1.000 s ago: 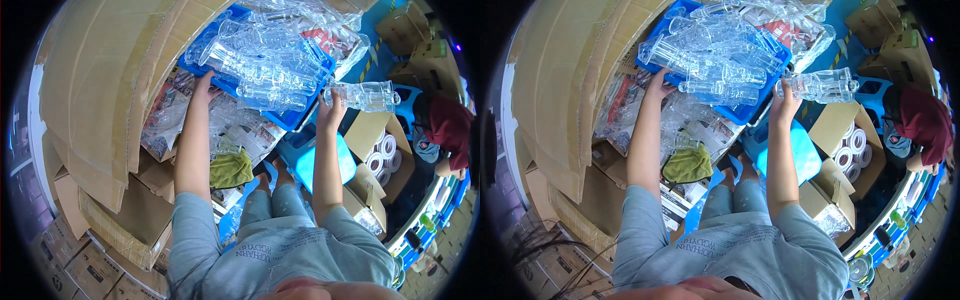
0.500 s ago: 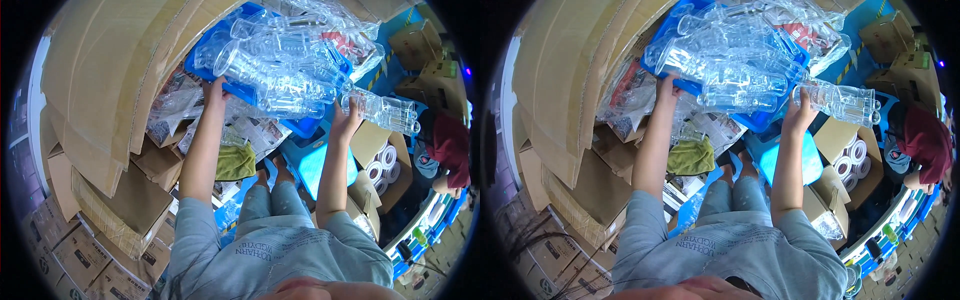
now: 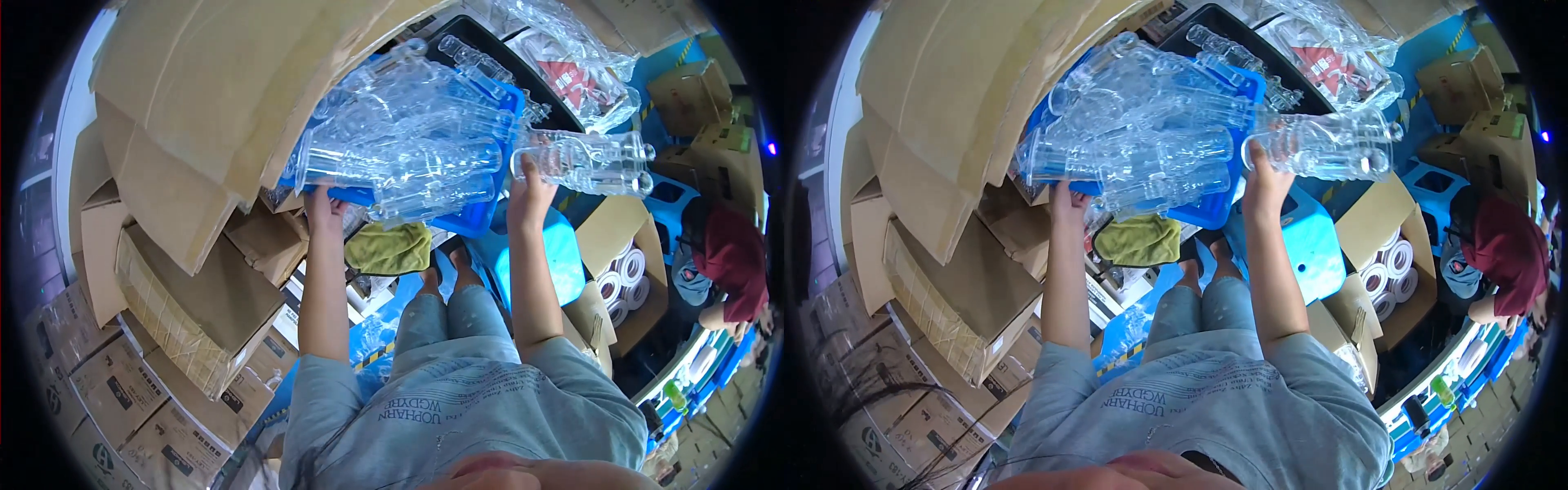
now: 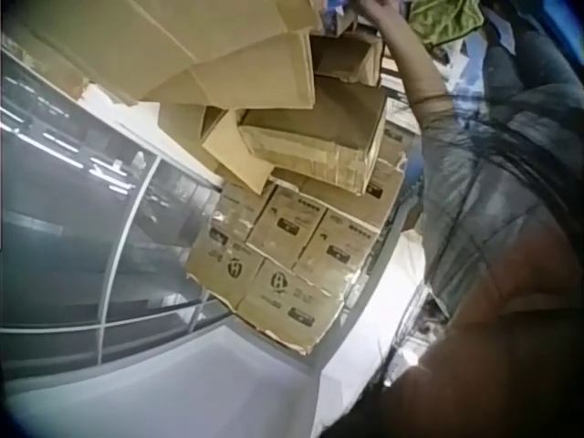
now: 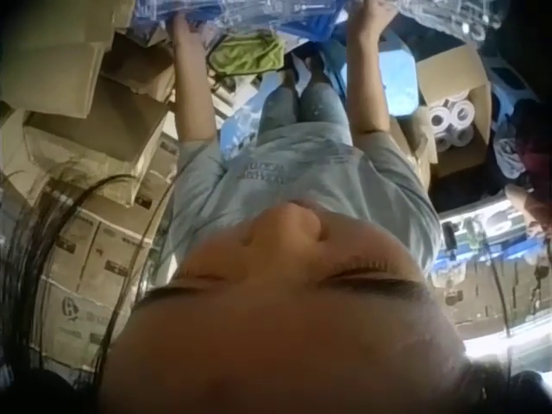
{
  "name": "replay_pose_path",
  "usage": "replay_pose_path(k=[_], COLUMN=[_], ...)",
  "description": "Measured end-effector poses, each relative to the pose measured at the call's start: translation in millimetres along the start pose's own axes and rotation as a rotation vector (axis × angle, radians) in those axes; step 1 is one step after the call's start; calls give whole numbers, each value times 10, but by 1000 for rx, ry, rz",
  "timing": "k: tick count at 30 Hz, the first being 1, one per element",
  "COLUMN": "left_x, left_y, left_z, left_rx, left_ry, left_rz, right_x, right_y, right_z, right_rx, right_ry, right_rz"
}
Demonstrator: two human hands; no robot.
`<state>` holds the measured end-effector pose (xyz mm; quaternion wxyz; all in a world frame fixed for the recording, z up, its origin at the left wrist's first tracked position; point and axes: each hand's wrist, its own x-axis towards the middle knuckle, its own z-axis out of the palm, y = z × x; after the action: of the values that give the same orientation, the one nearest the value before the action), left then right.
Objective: Sorting and inspecting plastic cups and lids at a factory workstation.
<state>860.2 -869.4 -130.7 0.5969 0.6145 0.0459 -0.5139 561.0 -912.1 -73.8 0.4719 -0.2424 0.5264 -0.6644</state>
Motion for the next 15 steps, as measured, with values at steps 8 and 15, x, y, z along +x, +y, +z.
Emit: replay_pose_path(k=[8,15], left_x=[247,316], left_y=[116,202], left_z=[-1350,-1696], left_rx=[-152,-256], left_ry=[74,260], left_rz=[37,-17], right_x=[-353,-411], right_y=[400,908], right_z=[698,1150], right_rx=[43,15], right_ry=[-164,-244], right_rz=[128,142])
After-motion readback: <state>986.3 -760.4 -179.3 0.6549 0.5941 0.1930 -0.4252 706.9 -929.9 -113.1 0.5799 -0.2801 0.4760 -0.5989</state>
